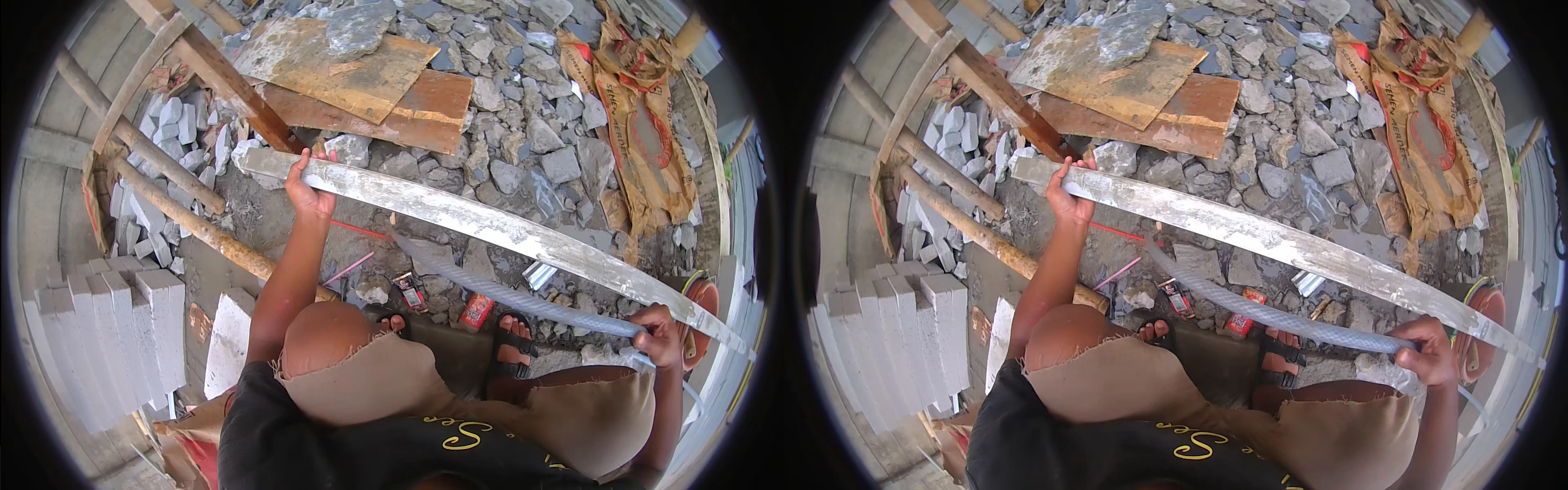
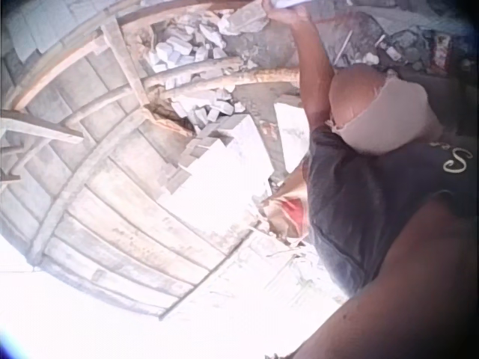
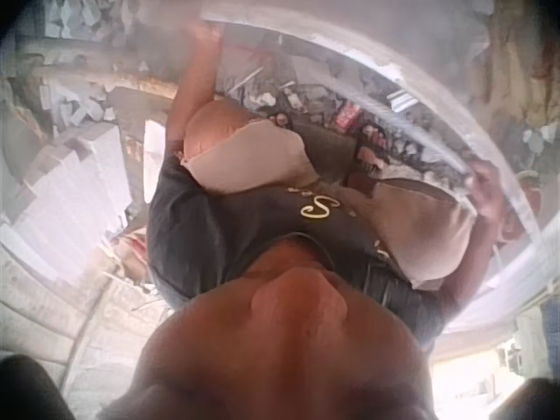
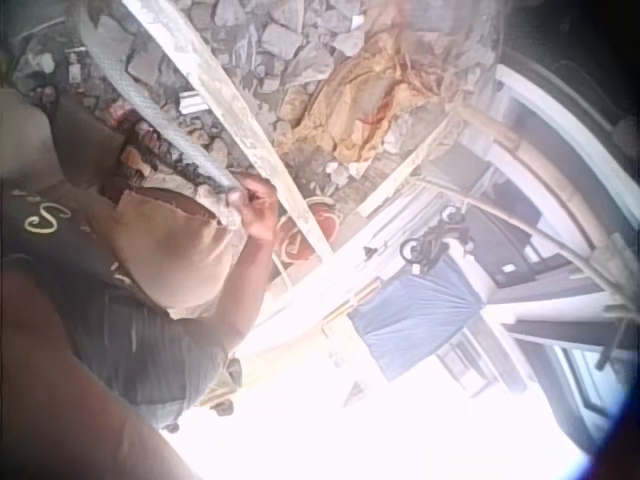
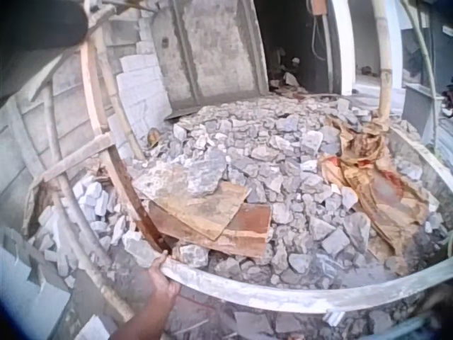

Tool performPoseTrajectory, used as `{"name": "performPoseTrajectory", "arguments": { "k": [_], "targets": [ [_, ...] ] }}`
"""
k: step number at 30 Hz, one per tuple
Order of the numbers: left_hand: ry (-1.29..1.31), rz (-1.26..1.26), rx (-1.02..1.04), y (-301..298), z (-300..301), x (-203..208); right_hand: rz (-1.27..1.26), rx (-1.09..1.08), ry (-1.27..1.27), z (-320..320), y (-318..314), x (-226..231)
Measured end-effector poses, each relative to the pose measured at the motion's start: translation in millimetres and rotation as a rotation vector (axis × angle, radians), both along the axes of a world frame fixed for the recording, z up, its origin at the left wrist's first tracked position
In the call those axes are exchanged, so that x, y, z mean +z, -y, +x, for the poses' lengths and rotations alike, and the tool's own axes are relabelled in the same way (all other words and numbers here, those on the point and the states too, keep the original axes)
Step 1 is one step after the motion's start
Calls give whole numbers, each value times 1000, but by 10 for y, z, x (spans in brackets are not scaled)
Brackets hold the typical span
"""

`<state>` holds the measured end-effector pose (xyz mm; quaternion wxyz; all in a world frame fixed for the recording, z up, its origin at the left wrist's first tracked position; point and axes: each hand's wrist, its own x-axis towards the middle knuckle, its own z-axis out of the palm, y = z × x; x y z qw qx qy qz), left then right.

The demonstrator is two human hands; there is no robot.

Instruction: The person cleans a long piece of white PVC trim by hand using a plastic bag and water.

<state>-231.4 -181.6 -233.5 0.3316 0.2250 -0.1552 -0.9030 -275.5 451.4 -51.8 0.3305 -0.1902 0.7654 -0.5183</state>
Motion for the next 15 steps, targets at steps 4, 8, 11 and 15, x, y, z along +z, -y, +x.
{"name": "performPoseTrajectory", "arguments": {
  "k": [4, 8, 11, 15],
  "targets": [
    [97, 25, 30, -68, -183, 45, -93, -51, -13, -19, -208, 313],
    [140, 47, 74, -135, -178, 115, -192, -132, -49, -49, -58, 452],
    [104, 16, 78, -170, -150, 76, -204, -107, -80, -91, 79, 486],
    [115, 7, 73, -231, -134, 44, -203, -66, -81, -112, 365, 555]
  ]
}}
